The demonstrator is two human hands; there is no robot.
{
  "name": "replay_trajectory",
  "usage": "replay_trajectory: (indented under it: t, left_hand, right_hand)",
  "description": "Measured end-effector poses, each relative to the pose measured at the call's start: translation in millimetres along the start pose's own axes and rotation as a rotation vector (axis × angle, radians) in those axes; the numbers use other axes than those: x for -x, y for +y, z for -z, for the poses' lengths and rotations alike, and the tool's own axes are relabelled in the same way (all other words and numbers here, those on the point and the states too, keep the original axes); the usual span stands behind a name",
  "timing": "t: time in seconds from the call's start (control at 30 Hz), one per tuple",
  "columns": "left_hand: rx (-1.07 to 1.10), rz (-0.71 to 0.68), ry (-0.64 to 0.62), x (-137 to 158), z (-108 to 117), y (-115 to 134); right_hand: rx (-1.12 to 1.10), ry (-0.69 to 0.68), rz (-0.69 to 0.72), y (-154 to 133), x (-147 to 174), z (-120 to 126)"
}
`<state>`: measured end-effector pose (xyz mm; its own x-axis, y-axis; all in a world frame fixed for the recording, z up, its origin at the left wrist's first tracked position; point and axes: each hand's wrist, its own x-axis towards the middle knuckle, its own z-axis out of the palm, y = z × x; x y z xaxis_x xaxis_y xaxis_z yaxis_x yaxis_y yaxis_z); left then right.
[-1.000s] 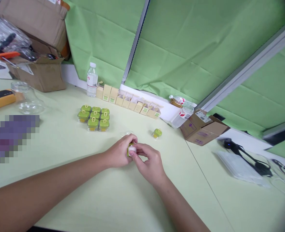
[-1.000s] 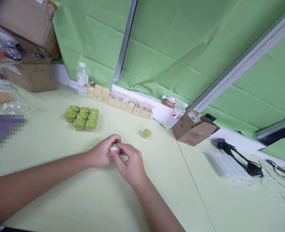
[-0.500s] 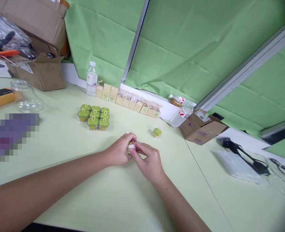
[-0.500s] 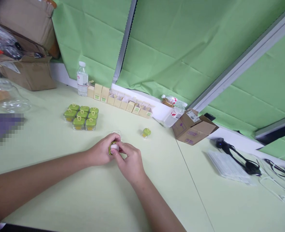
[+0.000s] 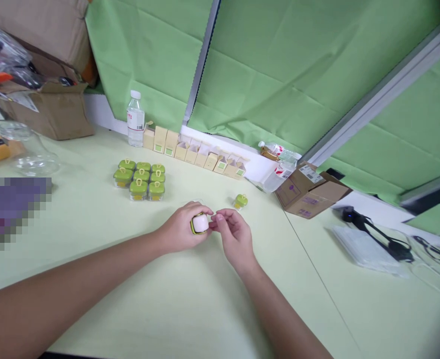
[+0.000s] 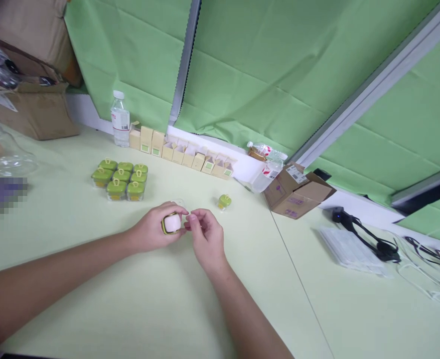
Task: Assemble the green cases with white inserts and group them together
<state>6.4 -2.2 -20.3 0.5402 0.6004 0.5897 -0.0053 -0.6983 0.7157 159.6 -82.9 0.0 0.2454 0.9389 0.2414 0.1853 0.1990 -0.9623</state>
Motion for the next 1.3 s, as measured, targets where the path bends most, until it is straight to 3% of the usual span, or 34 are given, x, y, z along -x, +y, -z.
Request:
replay_trajectory:
  t: [0.1,0.3,0.43,0.7,1.07,1.3]
  left_hand:
    - [0.007,-0.063,-0.001,-0.6,1.9,-1.3]
    - [0.024,-0.049,0.012,-1.4,1.0,3.0]
    - [0.075,-0.114,-0.018,0.7,0.7,1.0]
    - [0.014,-0.109,-0.072,2.2,2.9,-5.5]
    - [-0.056,-0.094,-0.034,-0.1,3.5,-2.2]
    - [-0.066,-0.079,-0.123,0.1,8.0,-2.4]
  right_hand:
    - [-0.008,-0.08,-0.017,-4.7,3.3,-3.8]
    - [-0.101,-0.02,-0.11,-6.3,5.6,-7.1]
    - [-0.086,-0.092,-0.093,-6.8,5.4,-10.4]
    - [-0.092,-0.191,-0.168,-13.6,4.3,-10.5]
    - [-0.163,-0.137,-0.208,-12.6,1.7,-4.3]
    - [-0.096,-0.155,-0.109,-6.8,3.2,-10.4]
